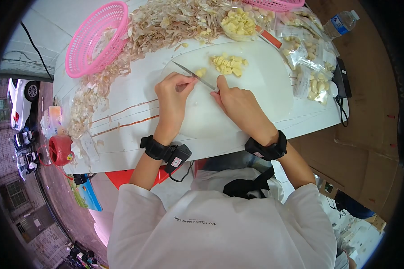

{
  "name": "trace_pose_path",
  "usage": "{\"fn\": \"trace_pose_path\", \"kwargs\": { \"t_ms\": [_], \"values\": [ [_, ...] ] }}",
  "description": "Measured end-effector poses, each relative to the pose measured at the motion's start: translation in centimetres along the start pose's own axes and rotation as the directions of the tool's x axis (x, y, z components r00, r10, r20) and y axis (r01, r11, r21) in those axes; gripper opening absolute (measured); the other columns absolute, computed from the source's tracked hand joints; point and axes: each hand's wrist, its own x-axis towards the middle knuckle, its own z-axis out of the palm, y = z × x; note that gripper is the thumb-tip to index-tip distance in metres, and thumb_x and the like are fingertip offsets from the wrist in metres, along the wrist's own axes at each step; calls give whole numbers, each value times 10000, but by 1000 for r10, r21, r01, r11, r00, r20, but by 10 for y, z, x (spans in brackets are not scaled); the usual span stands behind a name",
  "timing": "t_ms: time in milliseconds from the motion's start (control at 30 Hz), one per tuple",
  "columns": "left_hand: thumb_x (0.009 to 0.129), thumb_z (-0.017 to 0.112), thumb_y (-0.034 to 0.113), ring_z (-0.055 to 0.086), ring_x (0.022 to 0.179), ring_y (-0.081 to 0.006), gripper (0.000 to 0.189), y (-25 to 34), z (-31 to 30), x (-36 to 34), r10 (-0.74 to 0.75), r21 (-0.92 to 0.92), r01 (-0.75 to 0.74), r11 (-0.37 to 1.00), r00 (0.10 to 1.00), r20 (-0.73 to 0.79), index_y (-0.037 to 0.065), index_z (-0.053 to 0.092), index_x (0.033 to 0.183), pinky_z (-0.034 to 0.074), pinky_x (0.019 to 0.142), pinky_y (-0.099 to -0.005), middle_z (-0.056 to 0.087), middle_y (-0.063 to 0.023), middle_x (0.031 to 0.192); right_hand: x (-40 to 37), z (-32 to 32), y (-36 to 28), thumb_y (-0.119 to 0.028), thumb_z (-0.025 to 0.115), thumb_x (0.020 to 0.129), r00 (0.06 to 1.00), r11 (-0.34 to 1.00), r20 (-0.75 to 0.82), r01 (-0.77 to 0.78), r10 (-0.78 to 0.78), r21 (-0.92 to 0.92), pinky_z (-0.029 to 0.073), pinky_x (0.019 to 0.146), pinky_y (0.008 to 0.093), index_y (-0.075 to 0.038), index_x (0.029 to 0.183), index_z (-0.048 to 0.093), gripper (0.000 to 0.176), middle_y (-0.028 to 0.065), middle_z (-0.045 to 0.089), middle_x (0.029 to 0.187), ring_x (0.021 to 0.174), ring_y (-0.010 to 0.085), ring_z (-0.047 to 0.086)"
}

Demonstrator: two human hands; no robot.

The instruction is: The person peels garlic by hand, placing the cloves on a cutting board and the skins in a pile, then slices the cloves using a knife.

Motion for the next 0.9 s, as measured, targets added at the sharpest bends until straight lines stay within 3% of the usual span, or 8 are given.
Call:
{"fn": "trace_pose_path", "kwargs": {
  "t_ms": [533,900],
  "values": [
    [758,740,-2,623,656,-136,77,2,0,0,-16,-3,16,1000,1000,5,-31,693,812,502,634,-253,675,-95,765,4,5,-4,-204,536,920,999,993,-33,19,-22,-116,495,484,405,-23,945,427,213,141,604,581,539,314,632],
    [757,735,-9,632,669,-136,76,1,0,0,-26,-37,26,999,1000,9,-38,693,814,508,644,-248,678,-95,774,-1,2,-3,-234,510,943,1000,998,7,-18,19,-61,495,493,436,4,1009,421,263,170,610,598,571,348,633]
  ]
}}
